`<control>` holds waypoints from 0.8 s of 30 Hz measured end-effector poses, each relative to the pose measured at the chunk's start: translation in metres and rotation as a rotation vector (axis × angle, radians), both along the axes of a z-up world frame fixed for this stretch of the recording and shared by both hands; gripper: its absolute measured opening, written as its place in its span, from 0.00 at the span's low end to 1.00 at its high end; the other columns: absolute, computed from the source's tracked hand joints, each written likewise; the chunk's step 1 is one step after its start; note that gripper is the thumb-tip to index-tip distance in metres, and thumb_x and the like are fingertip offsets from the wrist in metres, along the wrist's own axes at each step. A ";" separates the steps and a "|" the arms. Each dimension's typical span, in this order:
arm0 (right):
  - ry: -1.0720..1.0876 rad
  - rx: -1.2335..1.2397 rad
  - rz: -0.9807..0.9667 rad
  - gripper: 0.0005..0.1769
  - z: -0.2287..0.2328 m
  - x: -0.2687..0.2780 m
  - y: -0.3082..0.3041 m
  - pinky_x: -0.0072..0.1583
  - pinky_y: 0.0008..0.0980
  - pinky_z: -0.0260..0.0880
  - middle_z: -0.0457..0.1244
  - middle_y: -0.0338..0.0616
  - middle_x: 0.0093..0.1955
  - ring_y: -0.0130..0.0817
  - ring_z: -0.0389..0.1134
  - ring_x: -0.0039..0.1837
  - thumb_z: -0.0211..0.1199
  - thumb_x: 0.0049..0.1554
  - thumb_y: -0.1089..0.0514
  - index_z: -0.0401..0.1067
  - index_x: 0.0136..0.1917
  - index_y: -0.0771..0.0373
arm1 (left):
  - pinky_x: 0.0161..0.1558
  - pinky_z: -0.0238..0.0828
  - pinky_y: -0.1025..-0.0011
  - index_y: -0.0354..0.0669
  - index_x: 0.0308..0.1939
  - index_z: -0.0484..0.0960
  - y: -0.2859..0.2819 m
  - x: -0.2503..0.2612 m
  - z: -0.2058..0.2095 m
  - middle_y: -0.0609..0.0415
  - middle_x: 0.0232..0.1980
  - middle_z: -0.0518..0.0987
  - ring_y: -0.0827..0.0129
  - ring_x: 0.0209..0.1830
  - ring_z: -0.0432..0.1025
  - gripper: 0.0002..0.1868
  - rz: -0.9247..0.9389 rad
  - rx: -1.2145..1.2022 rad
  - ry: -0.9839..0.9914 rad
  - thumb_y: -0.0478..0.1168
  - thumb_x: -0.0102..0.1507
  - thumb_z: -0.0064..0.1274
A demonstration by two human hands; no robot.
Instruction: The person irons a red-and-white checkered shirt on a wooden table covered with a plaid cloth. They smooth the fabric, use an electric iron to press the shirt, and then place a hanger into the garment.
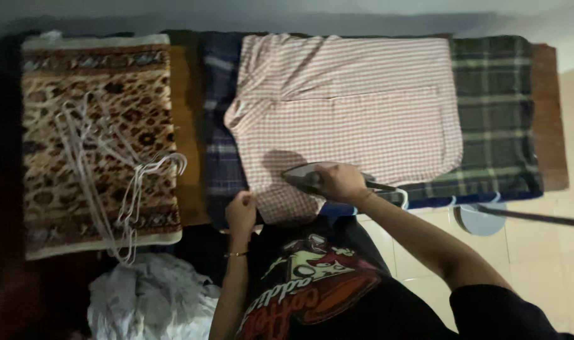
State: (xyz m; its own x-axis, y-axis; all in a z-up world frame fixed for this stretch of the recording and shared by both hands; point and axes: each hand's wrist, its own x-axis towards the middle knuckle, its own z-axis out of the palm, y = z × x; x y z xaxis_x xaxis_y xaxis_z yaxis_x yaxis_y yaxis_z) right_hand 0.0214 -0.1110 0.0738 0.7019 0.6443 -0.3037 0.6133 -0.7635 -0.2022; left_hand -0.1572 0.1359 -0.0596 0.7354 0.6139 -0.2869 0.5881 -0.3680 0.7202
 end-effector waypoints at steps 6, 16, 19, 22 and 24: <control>0.136 -0.205 -0.531 0.23 0.019 0.048 -0.107 0.40 0.42 0.79 0.70 0.43 0.52 0.43 0.76 0.39 0.63 0.56 0.34 0.74 0.63 0.40 | 0.39 0.77 0.60 0.41 0.41 0.85 0.003 -0.009 -0.026 0.44 0.37 0.85 0.53 0.37 0.82 0.14 -0.005 0.050 -0.154 0.48 0.63 0.59; -0.159 0.144 -0.738 0.21 -0.012 0.099 -0.242 0.53 0.45 0.75 0.73 0.49 0.50 0.48 0.76 0.50 0.75 0.51 0.43 0.80 0.56 0.49 | 0.47 0.76 0.62 0.37 0.52 0.79 -0.005 0.008 0.045 0.40 0.49 0.82 0.52 0.46 0.79 0.15 -0.011 0.182 -0.215 0.42 0.66 0.56; 0.048 0.045 -0.678 0.17 0.021 0.064 -0.157 0.53 0.43 0.76 0.73 0.46 0.53 0.46 0.76 0.50 0.68 0.55 0.47 0.81 0.59 0.40 | 0.61 0.69 0.57 0.34 0.59 0.75 -0.011 0.054 0.079 0.40 0.62 0.75 0.49 0.61 0.72 0.20 -0.131 0.390 -0.146 0.39 0.65 0.54; 0.279 -0.009 -0.434 0.23 0.040 0.035 -0.061 0.51 0.42 0.77 0.71 0.36 0.57 0.38 0.76 0.46 0.64 0.55 0.35 0.74 0.62 0.38 | 0.71 0.59 0.51 0.29 0.67 0.69 -0.011 0.091 0.087 0.36 0.72 0.67 0.44 0.72 0.62 0.24 -0.359 0.464 -0.258 0.35 0.68 0.49; 0.264 0.022 -0.347 0.25 0.037 0.019 -0.007 0.50 0.43 0.77 0.73 0.41 0.50 0.39 0.76 0.44 0.60 0.57 0.29 0.76 0.59 0.42 | 0.76 0.52 0.51 0.28 0.72 0.65 -0.008 0.104 0.079 0.35 0.76 0.62 0.42 0.77 0.56 0.27 -0.453 0.560 -0.309 0.33 0.68 0.45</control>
State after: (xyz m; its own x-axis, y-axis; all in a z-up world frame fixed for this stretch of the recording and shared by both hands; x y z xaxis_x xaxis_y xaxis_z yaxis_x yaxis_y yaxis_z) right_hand 0.0403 -0.1184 0.1109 0.7782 0.3922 -0.4905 0.2465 -0.9091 -0.3359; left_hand -0.0535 0.1274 0.0196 0.9448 0.2280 0.2353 0.0972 -0.8809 0.4633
